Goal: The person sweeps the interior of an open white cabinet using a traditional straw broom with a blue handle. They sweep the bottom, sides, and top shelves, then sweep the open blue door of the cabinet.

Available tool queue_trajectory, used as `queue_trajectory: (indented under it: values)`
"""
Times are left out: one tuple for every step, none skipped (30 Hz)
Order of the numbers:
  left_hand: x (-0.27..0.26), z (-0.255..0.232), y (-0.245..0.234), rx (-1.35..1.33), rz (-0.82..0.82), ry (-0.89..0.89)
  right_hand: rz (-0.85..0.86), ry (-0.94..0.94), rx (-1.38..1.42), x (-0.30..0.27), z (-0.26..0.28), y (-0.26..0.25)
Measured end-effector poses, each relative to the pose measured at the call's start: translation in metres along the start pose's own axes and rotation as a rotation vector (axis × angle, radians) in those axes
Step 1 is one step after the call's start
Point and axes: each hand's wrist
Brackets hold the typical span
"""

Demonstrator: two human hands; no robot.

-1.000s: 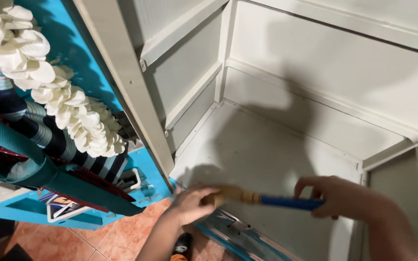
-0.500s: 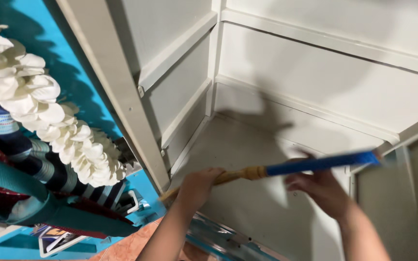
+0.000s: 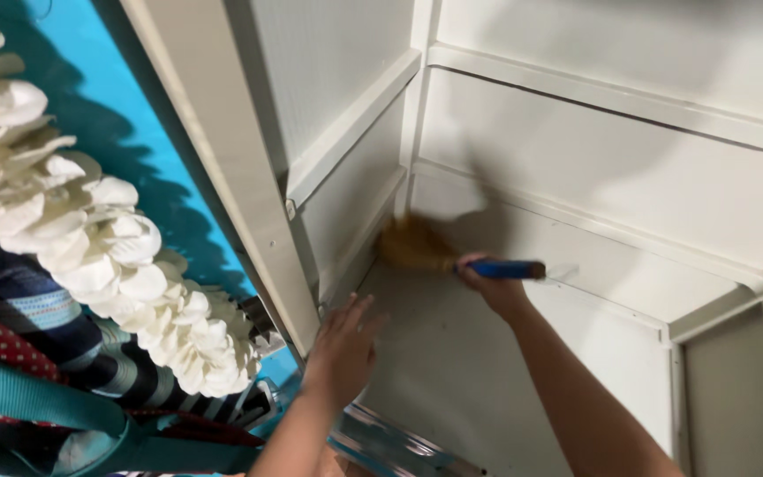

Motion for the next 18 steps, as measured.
queue_trajectory:
  values:
    - [-0.003,0.005,-0.002,0.002,0.008,-0.018,0.054,0.050,-0.004,0.002,0.000,-0.004]
    - [-0.006,0.010,-0.002,0.005,0.017,-0.037,0.109,0.101,-0.007,0.004,0.004,-0.012]
    - [-0.007,0.015,-0.001,0.026,-0.015,-0.040,0.164,0.152,-0.011,0.008,0.011,-0.019]
    - [-0.006,0.020,0.003,0.045,-0.052,-0.045,0.044,0.158,0.060,0.010,0.020,-0.031]
    - [-0.004,0.025,0.008,0.064,-0.089,-0.050,-0.076,0.164,0.131,0.012,0.029,-0.042]
    - [-0.003,0.028,0.016,0.122,-0.118,-0.045,-0.128,0.101,0.144,0.012,0.035,-0.050]
    - [0.001,0.031,0.025,0.179,-0.146,-0.040,-0.179,0.038,0.157,0.012,0.039,-0.054]
    - [0.007,0.033,0.035,0.238,-0.177,-0.033,-0.230,-0.029,0.172,0.013,0.040,-0.053]
    - [0.014,0.035,0.045,0.335,-0.132,-0.038,-0.196,-0.176,0.104,0.014,0.038,-0.050]
    - [0.021,0.037,0.054,0.433,-0.084,-0.043,-0.162,-0.322,0.037,0.013,0.031,-0.039]
    - [0.025,0.037,0.062,0.530,-0.036,-0.048,-0.126,-0.467,-0.030,0.011,0.023,-0.027]
    - [0.028,0.036,0.068,0.567,0.001,-0.059,-0.112,-0.396,0.005,0.009,0.014,-0.013]
    - [0.031,0.034,0.073,0.604,0.038,-0.069,-0.097,-0.326,0.040,0.006,0.006,-0.001]
    - [0.033,0.034,0.075,0.643,0.077,-0.077,-0.004,-0.113,0.077,-0.002,-0.001,0.004]
    - [0.035,0.034,0.075,0.641,0.103,-0.084,0.091,0.099,0.114,-0.010,-0.006,0.006]
    - [0.033,0.032,0.074,0.636,0.137,-0.090,0.156,0.181,0.064,-0.022,-0.009,0.005]
    - [0.032,0.031,0.073,0.631,0.171,-0.096,0.222,0.263,0.015,-0.037,-0.010,0.002]
    - [0.031,0.029,0.070,0.620,0.148,-0.080,0.288,0.343,-0.039,-0.049,-0.007,-0.007]
Point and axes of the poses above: each hand's wrist, its own x-axis towards the middle knuckle, its own y-axis out of the palm, z = x × y, and after that the axes turned 14 degrees about -z, right-handed
